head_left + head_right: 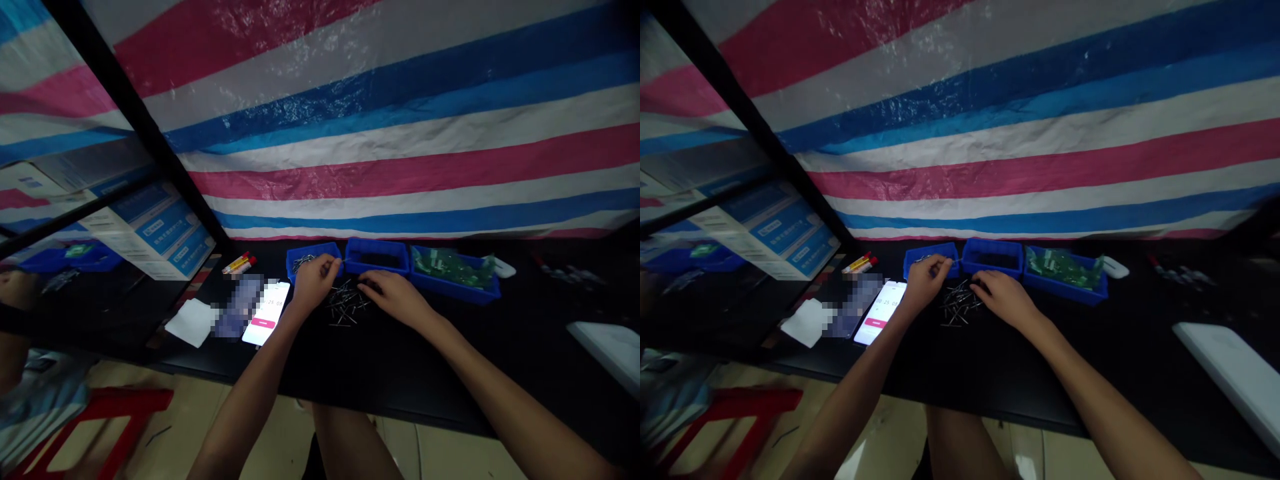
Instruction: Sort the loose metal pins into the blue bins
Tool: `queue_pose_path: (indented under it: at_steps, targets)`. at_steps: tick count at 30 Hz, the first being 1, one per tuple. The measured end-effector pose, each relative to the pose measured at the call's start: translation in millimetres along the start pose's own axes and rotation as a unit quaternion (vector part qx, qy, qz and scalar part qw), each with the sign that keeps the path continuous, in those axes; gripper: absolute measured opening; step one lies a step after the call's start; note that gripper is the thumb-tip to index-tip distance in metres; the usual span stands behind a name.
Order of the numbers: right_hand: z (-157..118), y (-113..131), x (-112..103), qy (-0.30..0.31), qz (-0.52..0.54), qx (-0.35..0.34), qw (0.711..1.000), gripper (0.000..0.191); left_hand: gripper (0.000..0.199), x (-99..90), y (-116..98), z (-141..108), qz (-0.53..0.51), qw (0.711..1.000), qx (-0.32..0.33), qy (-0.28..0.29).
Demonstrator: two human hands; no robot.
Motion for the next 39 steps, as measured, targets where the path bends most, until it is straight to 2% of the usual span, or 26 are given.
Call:
queue_pose_path:
  at_steps: [4,5,7,11,15,20,24,31,36,39]
  targets:
    - [-2,-3,6,0.053,-0.048,0.008,0.997,0.016,0.027,-38.1,1,3,0.108,0.979,0.011,-0.171]
    - [-2,-5,7,0.064,-0.051,0.014,0.997,0.014,0.034,-45.6,0,2,0.131,0.969,0.013,-0.207]
    - [-2,-7,8,0.079,-0.043,0.012,0.996,0.011,0.047,-52.3,0,2,0.154,0.958,0.020,-0.240]
    - [-5,-5,10,0.099,-0.012,-0.019,0.995,0.011,0.043,-46.6,2,3,0.143,0.965,0.024,-0.219]
    - [-8,-8,11,0.112,-0.022,-0.009,0.993,0.007,0.036,-40.3,2,3,0.132,0.970,0.024,-0.201]
    - [-7,-13,9,0.084,-0.055,-0.009,0.995,0.021,0.033,-37.4,3,3,0.126,0.974,0.017,-0.186]
    - [-6,-17,16,0.097,-0.102,-0.016,0.990,0.014,0.032,-36.3,3,3,0.127,0.975,0.022,-0.181]
    - [-7,-10,17,0.094,-0.104,-0.040,0.989,0.009,0.032,-34.0,2,4,0.128,0.976,0.028,-0.173]
    - [-2,-13,7,0.062,-0.073,-0.016,0.995,0.010,0.022,-29.0,1,4,0.118,0.981,0.034,-0.152]
    - [1,-7,-4,0.026,-0.025,-0.012,0.999,0.010,0.015,-22.7,-1,4,0.110,0.986,0.038,-0.117]
Point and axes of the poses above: each hand's wrist, its own z-axis towards the middle knuckle, its own x-axis out of the palm, y = z × x, the point moved 8 cm from there along z, towards the middle knuckle, and after that the axes turned 6 degrees about -y, right-handed, at the moved point
